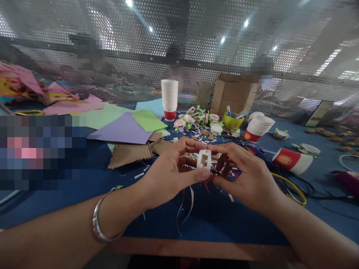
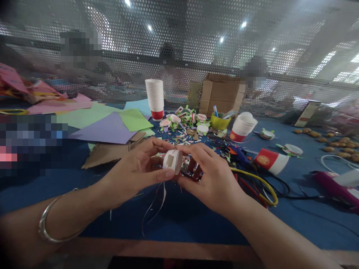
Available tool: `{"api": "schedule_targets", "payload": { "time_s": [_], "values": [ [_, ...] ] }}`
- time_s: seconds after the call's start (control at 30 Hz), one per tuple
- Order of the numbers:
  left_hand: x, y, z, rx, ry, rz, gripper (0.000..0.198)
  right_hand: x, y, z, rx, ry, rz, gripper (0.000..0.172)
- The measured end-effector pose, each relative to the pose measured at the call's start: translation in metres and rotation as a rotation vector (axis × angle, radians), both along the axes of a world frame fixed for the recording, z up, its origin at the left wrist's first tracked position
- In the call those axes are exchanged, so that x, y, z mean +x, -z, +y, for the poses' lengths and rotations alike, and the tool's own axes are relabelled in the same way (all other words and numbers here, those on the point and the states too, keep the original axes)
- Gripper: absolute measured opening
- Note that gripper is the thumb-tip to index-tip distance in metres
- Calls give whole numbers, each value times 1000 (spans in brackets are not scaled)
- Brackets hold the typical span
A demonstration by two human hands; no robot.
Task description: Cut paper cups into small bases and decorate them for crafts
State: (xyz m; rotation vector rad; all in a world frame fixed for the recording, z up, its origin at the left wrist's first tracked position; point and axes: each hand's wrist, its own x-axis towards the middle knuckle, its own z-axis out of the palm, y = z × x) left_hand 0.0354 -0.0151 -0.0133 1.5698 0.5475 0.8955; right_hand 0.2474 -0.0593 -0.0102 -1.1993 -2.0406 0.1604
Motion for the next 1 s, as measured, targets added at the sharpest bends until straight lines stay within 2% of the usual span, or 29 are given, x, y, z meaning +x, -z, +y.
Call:
{"api": "schedule_targets", "payload": {
  "time_s": [0.13, 0.37, 0.6, 0.8, 1.0],
  "values": [
    [0, -1, 0, -26, -8, -2, 40, 0, 1, 0, -12, 0, 8, 47],
    [-3, -3, 4, -69, 123, -49, 38, 0, 1, -2, -54, 12, 90, 45],
    [-3, -3, 9, -35, 69, -15, 44, -1, -2, -4, -55, -3, 112, 46],
    [-4, -5, 10, -108, 51, 17, 46, 0, -5, -5, -106, -4, 96, 45],
    [-6, -8, 12, -117, 136, 61, 39, -1, -6, -4, -156, -25, 59, 42]
  ]
}}
